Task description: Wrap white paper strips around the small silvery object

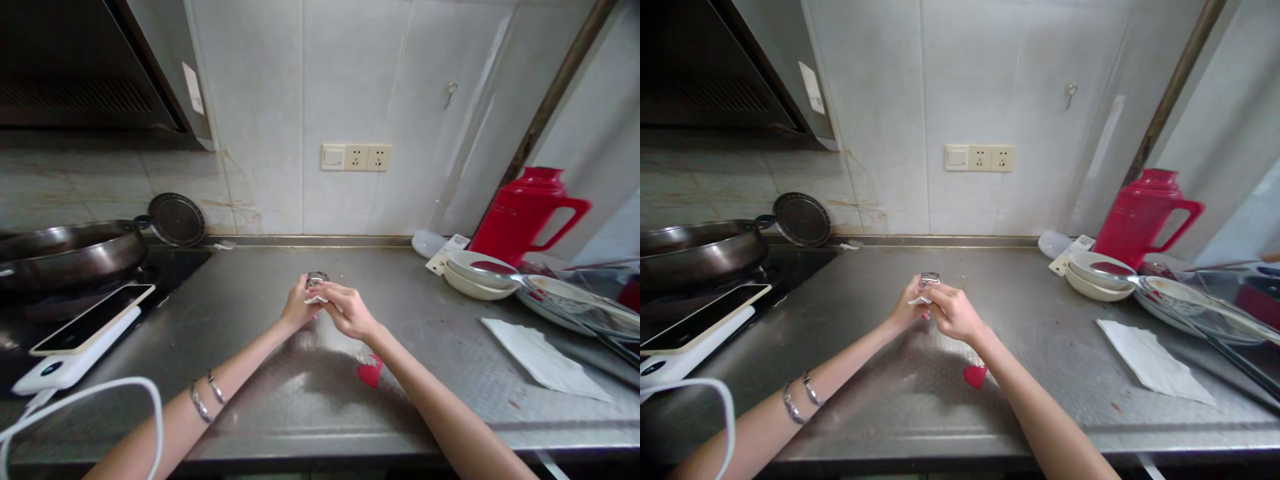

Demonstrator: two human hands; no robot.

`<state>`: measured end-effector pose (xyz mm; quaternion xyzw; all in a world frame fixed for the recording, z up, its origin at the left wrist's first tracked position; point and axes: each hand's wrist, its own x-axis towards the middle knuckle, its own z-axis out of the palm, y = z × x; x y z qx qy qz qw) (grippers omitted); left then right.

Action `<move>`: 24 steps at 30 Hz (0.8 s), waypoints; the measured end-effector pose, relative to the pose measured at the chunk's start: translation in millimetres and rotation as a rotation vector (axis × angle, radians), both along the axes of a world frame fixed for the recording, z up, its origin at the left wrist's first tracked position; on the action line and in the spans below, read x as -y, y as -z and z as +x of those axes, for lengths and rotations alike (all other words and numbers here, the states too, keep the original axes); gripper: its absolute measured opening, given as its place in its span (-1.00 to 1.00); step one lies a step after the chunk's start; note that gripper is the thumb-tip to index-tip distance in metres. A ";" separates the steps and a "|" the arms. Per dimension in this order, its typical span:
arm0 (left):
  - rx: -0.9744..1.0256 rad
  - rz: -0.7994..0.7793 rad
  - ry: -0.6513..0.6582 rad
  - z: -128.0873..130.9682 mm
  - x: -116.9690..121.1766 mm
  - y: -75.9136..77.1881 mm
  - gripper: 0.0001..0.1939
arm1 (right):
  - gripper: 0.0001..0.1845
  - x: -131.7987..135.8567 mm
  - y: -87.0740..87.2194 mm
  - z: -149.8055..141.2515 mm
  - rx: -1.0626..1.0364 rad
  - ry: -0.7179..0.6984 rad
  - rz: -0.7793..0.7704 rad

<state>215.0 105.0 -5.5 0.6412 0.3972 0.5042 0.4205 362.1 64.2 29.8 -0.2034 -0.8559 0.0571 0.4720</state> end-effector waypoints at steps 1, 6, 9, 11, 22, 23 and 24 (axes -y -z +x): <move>-0.015 -0.012 -0.016 -0.5 -0.4 -1.6 -0.42 | -0.68 0.7 -0.1 0.0 -0.042 0.026 -0.027; -0.092 -0.069 -0.080 4.1 8.1 -13.0 -0.42 | -0.68 -7.3 -1.1 5.6 -0.469 0.382 -0.188; -0.091 -0.045 -0.065 7.1 14.5 -14.6 -0.38 | -0.67 -14.2 -0.3 6.9 -0.483 0.452 -0.210; -0.092 -0.023 -0.057 7.6 16.2 -13.9 -0.37 | -0.69 -15.5 1.7 5.4 -0.384 0.406 -0.216; -0.011 -0.104 -0.055 4.8 7.8 -14.8 -0.44 | -0.70 -1.8 -0.7 7.5 -0.160 0.209 -0.005; -0.017 -0.119 -0.048 5.0 8.7 -15.7 -0.44 | -0.70 -1.3 -2.7 7.8 -0.186 0.252 -0.026; -0.025 -0.132 -0.044 5.3 9.9 -17.0 -0.44 | -0.70 -1.3 -4.4 7.9 -0.230 0.307 -0.051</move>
